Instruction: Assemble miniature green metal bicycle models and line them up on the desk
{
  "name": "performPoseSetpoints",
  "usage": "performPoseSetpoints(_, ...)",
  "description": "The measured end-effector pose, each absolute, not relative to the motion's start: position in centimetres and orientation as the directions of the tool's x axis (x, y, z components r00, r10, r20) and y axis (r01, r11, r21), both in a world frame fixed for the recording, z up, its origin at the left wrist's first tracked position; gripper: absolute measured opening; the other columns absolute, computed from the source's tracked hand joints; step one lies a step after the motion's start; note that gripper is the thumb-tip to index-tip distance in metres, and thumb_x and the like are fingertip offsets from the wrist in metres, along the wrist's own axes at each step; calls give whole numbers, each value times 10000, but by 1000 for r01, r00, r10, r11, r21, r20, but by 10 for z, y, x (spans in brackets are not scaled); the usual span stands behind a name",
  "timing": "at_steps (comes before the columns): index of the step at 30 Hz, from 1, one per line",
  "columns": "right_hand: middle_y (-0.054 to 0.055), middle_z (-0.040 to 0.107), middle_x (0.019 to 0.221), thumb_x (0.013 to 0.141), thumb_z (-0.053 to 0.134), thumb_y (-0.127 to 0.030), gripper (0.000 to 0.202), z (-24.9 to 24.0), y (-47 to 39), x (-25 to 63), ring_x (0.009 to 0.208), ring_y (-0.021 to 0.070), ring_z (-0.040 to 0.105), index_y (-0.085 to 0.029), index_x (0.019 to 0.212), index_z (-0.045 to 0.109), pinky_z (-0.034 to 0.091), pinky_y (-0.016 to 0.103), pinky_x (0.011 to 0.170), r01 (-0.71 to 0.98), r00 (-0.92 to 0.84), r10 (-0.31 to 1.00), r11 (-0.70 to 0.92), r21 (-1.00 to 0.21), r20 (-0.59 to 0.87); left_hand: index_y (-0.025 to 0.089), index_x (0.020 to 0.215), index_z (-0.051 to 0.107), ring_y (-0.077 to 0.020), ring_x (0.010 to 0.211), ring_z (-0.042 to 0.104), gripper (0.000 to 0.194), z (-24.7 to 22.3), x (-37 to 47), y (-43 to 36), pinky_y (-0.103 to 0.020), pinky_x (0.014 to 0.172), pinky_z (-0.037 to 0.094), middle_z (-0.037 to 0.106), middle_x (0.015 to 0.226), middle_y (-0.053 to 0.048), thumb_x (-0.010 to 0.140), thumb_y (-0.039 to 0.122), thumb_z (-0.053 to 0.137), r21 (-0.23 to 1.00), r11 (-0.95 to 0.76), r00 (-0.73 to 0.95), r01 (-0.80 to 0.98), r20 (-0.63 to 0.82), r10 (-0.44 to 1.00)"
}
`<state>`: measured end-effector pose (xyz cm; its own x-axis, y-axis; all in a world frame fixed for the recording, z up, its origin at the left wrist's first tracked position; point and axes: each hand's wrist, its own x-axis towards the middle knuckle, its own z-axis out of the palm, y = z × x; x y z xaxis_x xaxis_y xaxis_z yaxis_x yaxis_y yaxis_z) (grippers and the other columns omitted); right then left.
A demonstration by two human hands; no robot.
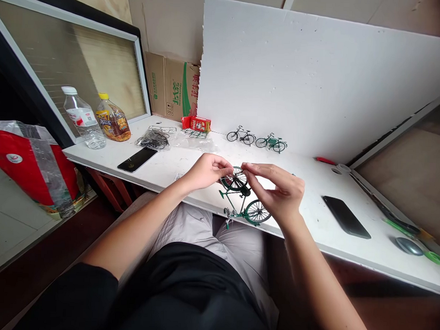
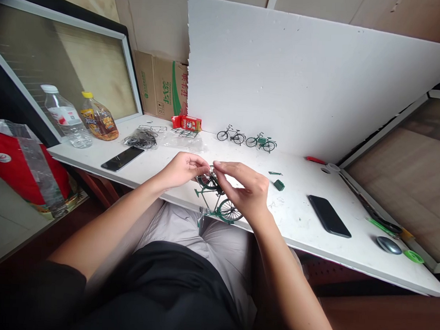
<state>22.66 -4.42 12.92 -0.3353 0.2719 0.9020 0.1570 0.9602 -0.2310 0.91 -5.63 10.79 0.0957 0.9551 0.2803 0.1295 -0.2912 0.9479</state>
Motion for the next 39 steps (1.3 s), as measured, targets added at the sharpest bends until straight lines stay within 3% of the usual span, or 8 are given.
performPoseSetpoints(3,18,846,1008,911,800,-152,231,132,-45,228,874,241,819,-299,1086,829,689,405,738,131,-344,294,955,-264,892,119,938,780,-200,798,762,225,108,7,-56,-301,726,586,803,901,-126,881,335,810,945,-290,66,149,283,957)
performPoseSetpoints(8,23,832,847,868,862,-228,65,133,-45,230,748,239,805,-261,899,815,668,375,641,192,-293,312,945,-264,904,130,933,783,-226,850,772,203,108,12,-59,-323,752,600,806,909,-127,888,327,800,932,-314,85,184,303,949)
performPoseSetpoints(16,26,807,786,861,876,-281,139,130,-44,229,707,229,784,-251,812,749,647,361,612,215,-247,367,923,-318,897,134,915,778,-219,829,759,204,111,15,-62,-344,790,600,797,901,-111,877,333,803,917,-338,52,214,334,941)
performPoseSetpoints(19,20,806,803,876,861,-272,75,130,-44,229,695,216,770,-275,909,793,648,358,610,250,-236,307,936,-247,922,127,924,766,-211,820,753,221,115,17,-66,-335,773,596,788,922,-111,898,345,783,913,-347,47,216,346,937)
performPoseSetpoints(25,6,831,941,934,789,-171,310,130,-47,232,773,198,793,-347,1189,808,672,340,681,255,-364,217,959,-127,906,163,1211,690,-211,935,754,379,121,18,-72,-298,765,596,765,1125,-123,894,333,808,888,-393,-108,240,427,898)
performPoseSetpoints(28,4,841,1007,936,777,-133,379,128,-46,233,825,205,810,-350,1247,791,688,346,742,237,-384,174,968,-86,907,159,1186,721,-235,1058,732,308,120,16,-70,-308,817,600,749,1224,-143,934,331,760,852,-425,-141,304,482,865)
performPoseSetpoints(32,18,840,1053,950,761,-148,385,121,-40,234,864,217,813,-340,1283,776,690,361,764,256,-420,173,964,-67,891,159,1147,729,-217,1005,727,274,114,13,-64,-296,804,587,765,1185,-126,978,373,700,827,-444,-163,345,518,839)
performPoseSetpoints(39,49,831,1071,993,693,-131,394,116,-36,236,859,180,792,-310,1341,740,647,288,738,320,-516,207,947,-37,832,181,1148,692,-211,996,747,283,112,11,-63,-302,869,589,778,1132,-109,994,419,688,803,-469,-208,368,563,800)
